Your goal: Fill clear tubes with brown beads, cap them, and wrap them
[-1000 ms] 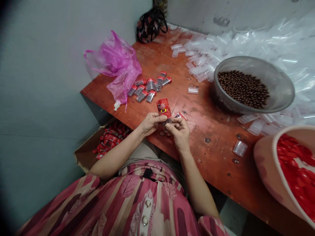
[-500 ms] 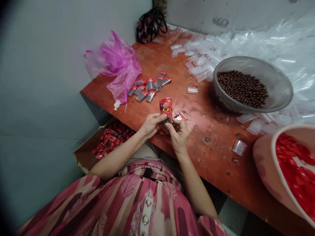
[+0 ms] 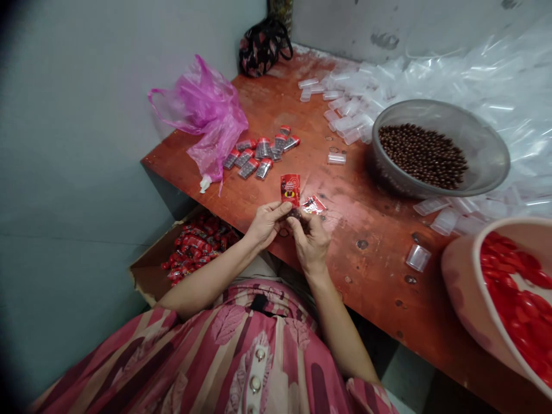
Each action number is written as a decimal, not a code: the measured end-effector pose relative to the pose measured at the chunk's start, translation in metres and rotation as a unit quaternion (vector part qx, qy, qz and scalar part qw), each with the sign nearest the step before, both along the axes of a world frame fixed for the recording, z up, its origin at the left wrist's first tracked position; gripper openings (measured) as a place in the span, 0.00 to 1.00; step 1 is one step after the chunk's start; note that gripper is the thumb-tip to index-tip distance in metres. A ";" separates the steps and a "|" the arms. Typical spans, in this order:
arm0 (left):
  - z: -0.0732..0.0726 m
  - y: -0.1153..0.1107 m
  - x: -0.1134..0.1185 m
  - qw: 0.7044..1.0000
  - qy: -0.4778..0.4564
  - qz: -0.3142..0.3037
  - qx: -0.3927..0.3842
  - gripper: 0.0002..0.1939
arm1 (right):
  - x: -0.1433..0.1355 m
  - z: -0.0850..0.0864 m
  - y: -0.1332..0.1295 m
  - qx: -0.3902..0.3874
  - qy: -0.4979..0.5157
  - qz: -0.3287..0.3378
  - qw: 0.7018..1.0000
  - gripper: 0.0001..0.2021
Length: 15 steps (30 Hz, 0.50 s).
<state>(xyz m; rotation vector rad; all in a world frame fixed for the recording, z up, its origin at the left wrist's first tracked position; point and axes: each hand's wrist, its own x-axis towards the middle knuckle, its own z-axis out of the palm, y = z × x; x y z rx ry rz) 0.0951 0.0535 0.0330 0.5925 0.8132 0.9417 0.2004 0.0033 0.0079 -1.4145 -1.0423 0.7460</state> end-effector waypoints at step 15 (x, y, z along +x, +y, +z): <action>-0.004 0.002 0.002 0.998 -0.038 -0.001 -0.040 0.22 | -0.001 -0.007 -0.007 0.024 -0.130 -0.024 0.991 0.12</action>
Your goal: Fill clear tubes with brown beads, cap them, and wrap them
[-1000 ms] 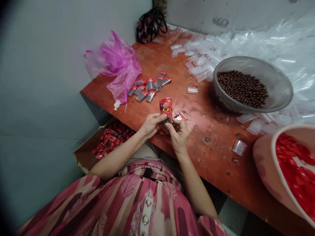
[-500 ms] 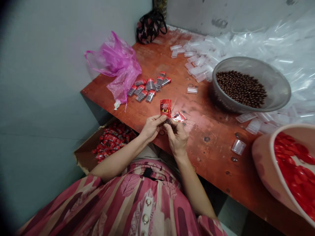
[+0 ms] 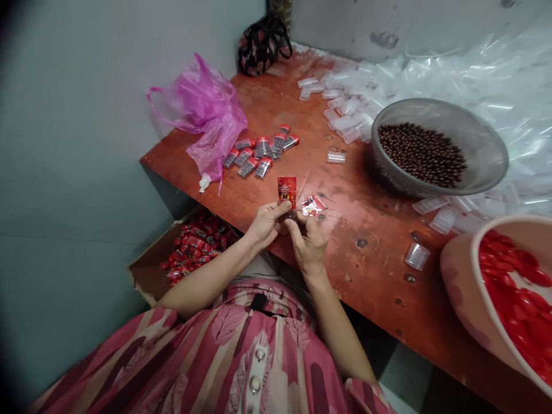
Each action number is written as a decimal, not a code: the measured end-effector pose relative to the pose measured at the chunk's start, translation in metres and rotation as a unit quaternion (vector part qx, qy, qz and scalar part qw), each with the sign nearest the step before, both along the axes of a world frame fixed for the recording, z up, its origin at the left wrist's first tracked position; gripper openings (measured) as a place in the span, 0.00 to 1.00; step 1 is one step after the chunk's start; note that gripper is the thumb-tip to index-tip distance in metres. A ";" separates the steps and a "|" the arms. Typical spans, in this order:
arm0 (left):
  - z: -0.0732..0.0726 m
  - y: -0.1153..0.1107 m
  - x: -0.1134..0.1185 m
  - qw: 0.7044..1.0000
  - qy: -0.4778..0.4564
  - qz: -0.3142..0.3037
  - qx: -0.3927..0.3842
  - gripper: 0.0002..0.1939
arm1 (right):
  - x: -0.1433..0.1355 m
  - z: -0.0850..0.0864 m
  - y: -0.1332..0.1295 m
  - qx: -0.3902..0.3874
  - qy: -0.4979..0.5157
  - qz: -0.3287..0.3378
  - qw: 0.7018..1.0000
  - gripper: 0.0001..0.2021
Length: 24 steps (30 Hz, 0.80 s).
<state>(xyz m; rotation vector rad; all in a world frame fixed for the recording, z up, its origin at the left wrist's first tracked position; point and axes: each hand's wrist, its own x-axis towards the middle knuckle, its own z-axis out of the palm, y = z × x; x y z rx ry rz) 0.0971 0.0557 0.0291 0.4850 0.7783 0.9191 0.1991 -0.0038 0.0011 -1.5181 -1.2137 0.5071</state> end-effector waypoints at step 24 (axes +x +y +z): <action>-0.001 -0.019 0.014 0.997 -0.014 0.073 0.022 0.21 | -0.006 0.013 0.011 -0.031 0.296 -0.010 0.955 0.14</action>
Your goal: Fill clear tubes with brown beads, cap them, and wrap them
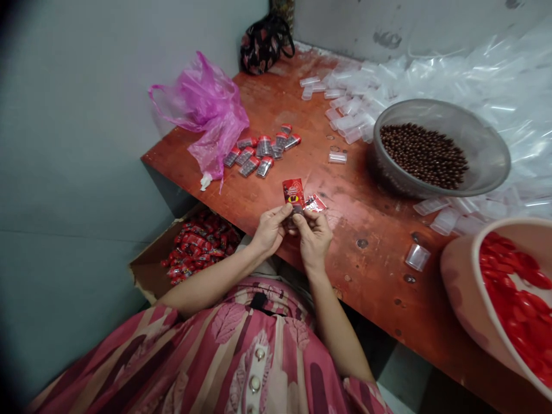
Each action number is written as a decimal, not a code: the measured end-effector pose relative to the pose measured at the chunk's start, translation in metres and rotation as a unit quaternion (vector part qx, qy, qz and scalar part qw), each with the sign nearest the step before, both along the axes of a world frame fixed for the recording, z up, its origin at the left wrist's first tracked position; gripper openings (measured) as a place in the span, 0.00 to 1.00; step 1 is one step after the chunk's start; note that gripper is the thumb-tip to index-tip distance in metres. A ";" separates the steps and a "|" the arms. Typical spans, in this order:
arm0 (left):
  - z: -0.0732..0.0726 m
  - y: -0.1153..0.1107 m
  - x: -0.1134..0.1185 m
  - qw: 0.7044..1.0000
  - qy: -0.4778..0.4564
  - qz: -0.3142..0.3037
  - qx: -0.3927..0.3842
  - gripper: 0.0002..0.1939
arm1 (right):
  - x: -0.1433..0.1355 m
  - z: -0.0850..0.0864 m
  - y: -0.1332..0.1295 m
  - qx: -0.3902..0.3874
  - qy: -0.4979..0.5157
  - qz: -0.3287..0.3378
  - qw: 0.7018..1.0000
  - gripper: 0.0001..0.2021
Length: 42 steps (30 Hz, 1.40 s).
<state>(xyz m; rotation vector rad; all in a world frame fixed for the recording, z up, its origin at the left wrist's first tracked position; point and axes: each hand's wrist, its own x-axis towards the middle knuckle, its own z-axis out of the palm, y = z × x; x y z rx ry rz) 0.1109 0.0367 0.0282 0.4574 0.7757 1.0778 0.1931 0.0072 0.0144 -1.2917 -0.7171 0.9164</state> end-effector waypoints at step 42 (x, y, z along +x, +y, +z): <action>0.004 0.002 -0.011 0.999 0.015 -0.016 -0.029 0.19 | 0.010 -0.008 -0.008 -0.005 -0.036 0.050 0.998 0.13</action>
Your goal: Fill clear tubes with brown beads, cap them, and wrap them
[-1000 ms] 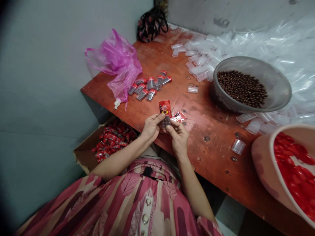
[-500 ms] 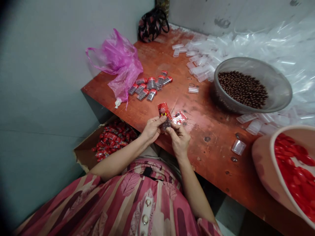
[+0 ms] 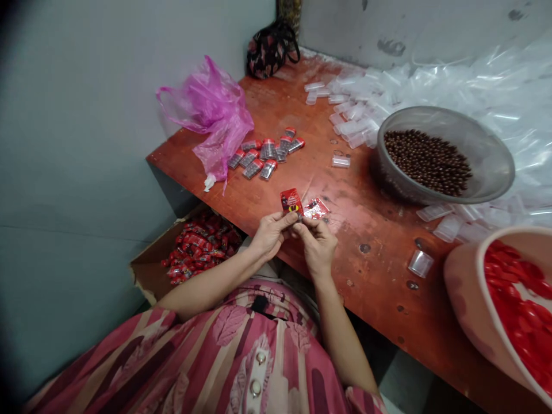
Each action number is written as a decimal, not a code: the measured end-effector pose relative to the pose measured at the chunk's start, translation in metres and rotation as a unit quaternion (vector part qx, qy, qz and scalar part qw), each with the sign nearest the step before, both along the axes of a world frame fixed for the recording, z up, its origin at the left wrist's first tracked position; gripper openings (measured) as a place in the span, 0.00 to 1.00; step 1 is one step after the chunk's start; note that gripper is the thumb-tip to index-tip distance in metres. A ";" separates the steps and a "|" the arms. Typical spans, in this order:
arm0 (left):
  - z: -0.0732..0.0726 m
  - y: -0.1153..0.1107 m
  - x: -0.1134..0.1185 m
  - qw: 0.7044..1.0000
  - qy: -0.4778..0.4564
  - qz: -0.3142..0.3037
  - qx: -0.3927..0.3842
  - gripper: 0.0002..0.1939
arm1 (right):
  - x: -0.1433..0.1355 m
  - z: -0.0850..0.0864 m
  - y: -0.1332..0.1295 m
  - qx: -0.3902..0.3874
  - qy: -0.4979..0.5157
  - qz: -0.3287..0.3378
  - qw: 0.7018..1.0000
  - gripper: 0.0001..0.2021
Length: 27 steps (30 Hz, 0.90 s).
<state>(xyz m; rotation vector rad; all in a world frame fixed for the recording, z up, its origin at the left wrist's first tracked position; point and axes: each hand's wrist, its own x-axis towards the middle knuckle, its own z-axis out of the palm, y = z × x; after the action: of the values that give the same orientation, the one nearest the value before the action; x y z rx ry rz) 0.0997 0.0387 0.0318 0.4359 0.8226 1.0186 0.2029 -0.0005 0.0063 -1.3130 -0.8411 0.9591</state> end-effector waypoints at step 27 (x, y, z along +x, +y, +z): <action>-0.041 0.046 0.007 0.569 0.628 -0.202 0.492 0.22 | 0.045 0.010 0.006 -0.058 -0.004 0.002 0.998 0.11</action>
<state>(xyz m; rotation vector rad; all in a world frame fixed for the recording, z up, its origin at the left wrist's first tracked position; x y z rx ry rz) 0.1072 0.0845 -0.0094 2.4232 1.1990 0.4799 0.2483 0.0052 0.0158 -1.4159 -0.8047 1.0184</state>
